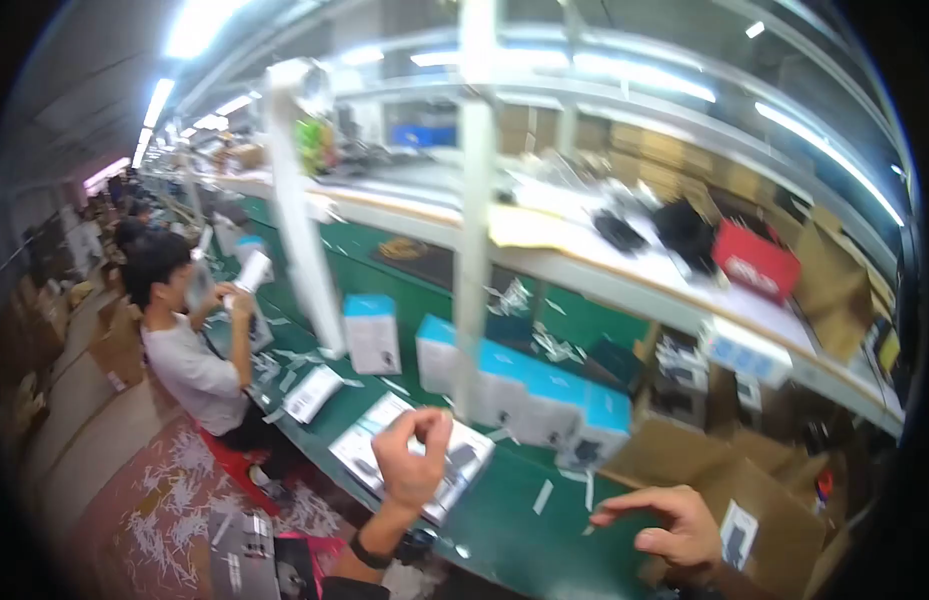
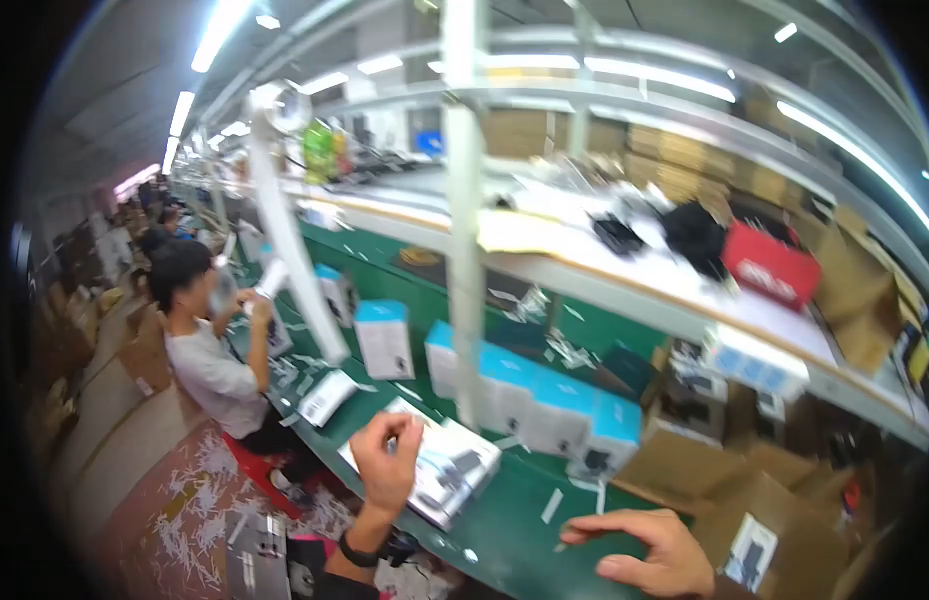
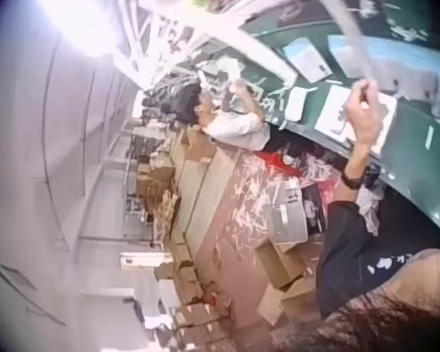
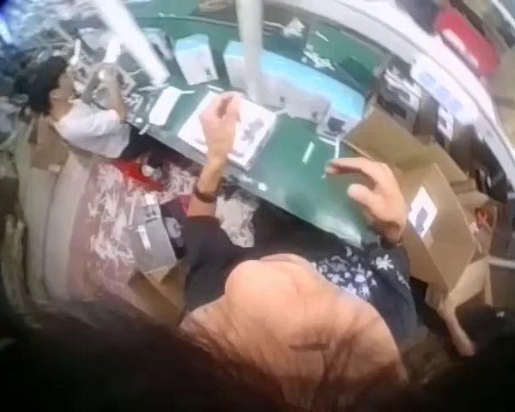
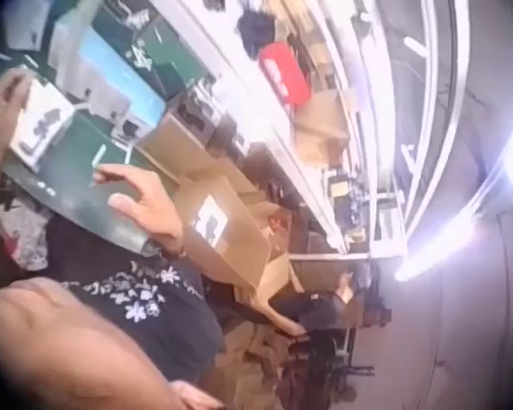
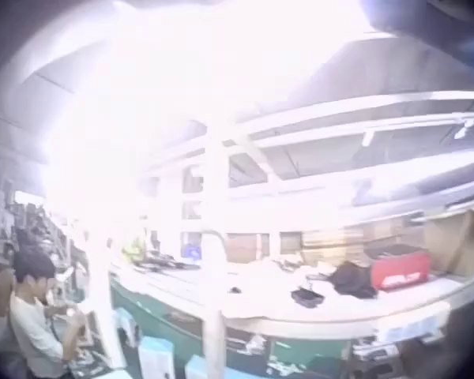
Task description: The person organizes the workspace by moving boxes and manuals, then packs microphones and manuals into a cardboard box. They then pull a long strip of white tape from a roll and apply it to the microphone boxes.
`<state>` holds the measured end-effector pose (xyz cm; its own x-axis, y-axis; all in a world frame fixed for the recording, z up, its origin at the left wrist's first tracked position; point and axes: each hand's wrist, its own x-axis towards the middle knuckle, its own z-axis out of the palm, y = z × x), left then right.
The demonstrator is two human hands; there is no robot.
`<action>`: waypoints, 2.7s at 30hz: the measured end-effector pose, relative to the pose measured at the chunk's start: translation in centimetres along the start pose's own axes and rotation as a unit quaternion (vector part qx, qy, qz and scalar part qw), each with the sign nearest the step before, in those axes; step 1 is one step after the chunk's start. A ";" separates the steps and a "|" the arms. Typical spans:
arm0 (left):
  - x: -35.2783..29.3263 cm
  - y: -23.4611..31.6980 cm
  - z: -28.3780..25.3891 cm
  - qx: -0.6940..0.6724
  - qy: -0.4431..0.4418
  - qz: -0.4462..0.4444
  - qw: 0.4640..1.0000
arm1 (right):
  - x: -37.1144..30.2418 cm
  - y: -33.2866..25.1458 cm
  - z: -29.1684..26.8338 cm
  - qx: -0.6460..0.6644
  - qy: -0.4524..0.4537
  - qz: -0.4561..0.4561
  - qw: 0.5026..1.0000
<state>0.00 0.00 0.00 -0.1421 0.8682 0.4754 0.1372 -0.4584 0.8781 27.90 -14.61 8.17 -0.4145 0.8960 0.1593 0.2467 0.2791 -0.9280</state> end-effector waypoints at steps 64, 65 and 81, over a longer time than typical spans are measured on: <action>-4.7 -11.9 -4.2 -0.590 0.077 -0.345 0.726 | 17.6 10.1 15.4 -0.618 0.069 -0.086 0.779; -3.1 -14.6 -5.7 -0.553 0.132 -0.363 0.739 | 18.5 10.3 17.1 -0.596 0.003 -0.044 0.802; -3.5 -28.9 -13.7 -0.125 0.085 -0.370 0.917 | 41.5 26.2 19.0 -0.410 0.202 -0.089 0.885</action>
<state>-16.93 7.64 -26.32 -0.2587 0.9270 -0.2717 -0.2841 0.1958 0.9386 0.56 23.31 -15.93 -0.2042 0.8171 0.5392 0.8303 0.4363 -0.3467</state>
